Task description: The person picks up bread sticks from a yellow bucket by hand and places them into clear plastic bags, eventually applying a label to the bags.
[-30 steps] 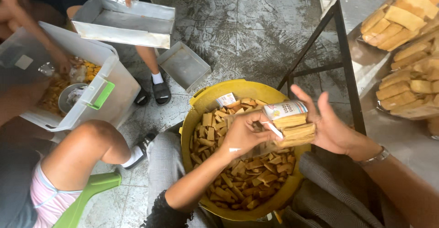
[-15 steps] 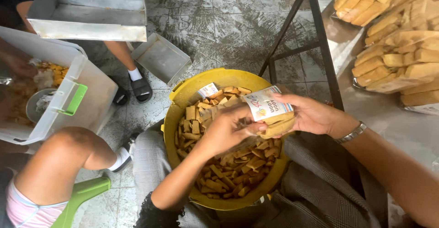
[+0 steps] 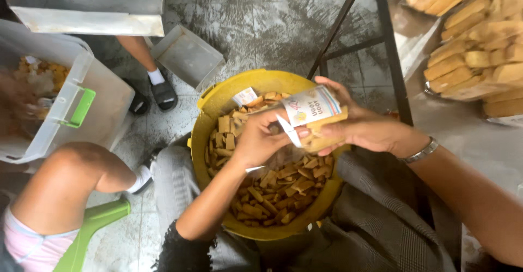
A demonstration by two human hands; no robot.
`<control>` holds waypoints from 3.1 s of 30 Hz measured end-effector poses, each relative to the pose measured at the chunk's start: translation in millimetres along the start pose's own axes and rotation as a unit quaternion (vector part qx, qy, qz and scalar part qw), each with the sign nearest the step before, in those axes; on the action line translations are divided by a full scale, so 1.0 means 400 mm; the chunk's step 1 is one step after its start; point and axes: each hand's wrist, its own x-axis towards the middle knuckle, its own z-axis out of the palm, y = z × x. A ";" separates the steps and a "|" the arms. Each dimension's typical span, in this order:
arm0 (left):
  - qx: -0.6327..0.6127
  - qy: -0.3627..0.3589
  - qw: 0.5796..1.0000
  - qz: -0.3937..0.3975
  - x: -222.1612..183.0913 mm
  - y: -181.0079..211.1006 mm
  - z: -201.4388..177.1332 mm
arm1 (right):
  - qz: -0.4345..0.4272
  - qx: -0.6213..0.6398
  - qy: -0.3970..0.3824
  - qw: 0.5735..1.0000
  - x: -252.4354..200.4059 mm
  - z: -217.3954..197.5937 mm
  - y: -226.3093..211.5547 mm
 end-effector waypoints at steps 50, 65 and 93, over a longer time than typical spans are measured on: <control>-0.315 -0.052 0.925 -0.205 0.003 0.059 -0.105 | 0.044 -0.014 0.110 0.993 0.013 0.011 -0.037; -0.353 -0.115 0.912 -0.174 -0.001 -0.022 -0.097 | 0.071 0.004 0.150 0.986 0.008 0.029 -0.032; -0.045 -0.036 0.998 -0.039 -0.035 -0.085 0.060 | 0.084 0.043 0.217 0.972 0.013 0.003 -0.009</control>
